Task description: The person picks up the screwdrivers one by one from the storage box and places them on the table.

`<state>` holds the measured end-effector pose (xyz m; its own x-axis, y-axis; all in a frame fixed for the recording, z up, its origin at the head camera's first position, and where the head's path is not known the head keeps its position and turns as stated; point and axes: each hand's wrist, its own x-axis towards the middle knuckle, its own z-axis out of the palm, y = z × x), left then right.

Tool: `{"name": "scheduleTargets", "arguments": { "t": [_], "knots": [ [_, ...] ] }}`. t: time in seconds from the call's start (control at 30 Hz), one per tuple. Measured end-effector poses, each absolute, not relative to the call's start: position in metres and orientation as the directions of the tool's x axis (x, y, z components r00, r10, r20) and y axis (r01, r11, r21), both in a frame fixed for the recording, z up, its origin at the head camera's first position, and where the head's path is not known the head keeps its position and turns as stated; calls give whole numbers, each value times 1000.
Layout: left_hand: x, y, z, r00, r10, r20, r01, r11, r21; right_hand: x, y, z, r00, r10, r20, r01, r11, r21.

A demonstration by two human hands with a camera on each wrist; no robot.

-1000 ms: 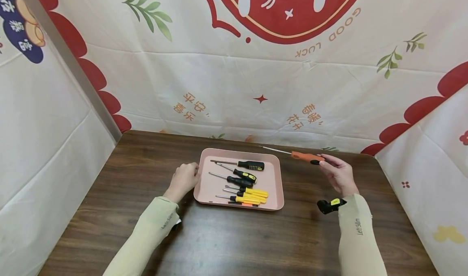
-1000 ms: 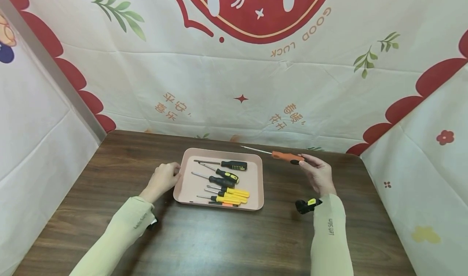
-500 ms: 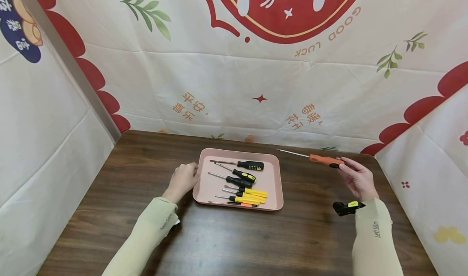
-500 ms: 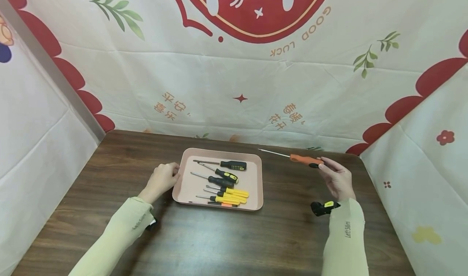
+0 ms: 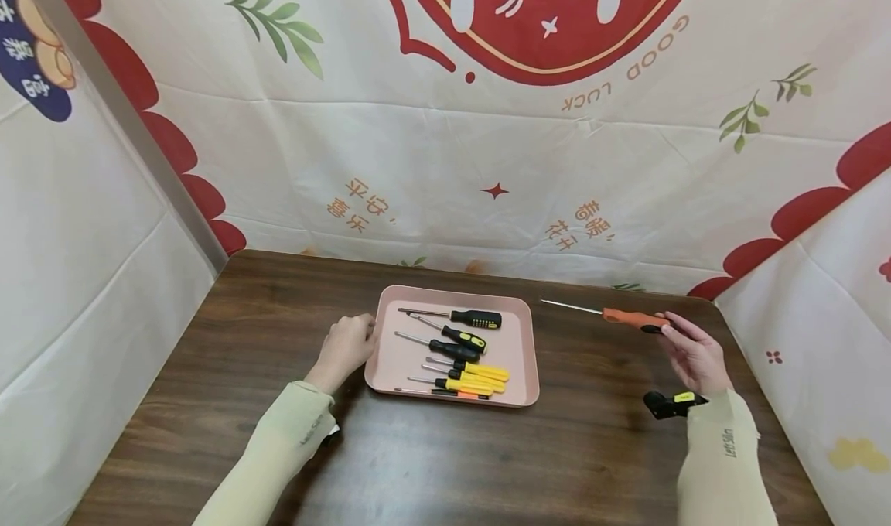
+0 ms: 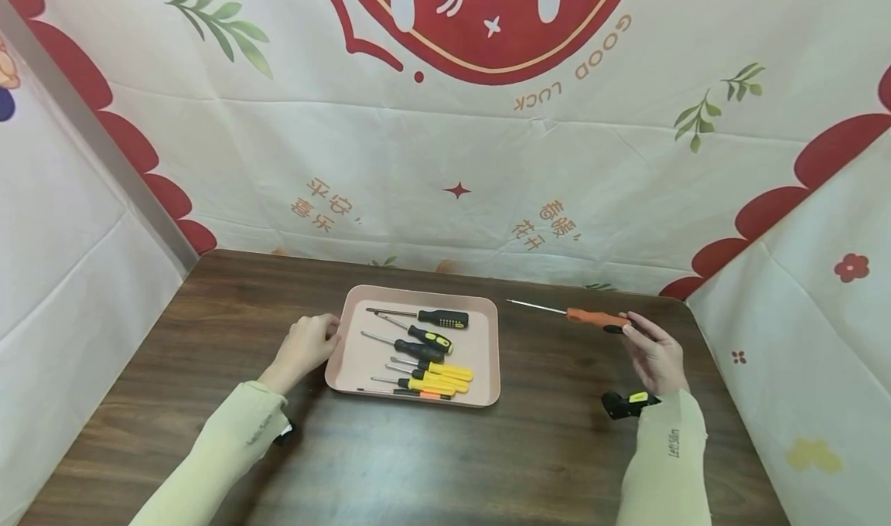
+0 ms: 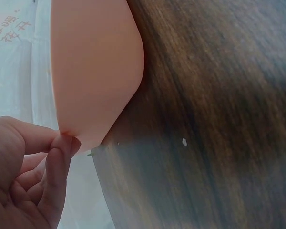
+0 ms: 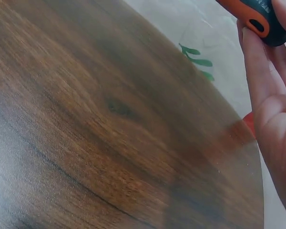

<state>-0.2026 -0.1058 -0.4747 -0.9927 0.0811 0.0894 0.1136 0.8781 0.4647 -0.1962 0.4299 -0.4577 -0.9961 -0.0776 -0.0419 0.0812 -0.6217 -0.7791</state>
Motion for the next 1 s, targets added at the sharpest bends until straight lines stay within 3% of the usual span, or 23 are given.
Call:
{"name": "scheduleTargets", "arguments": {
  "t": [1.0],
  "knots": [
    [-201,-105,-476,-988,84,131,136,879,457,-210,423,-491,-989,-142,-41,120,-602,-790]
  ]
}}
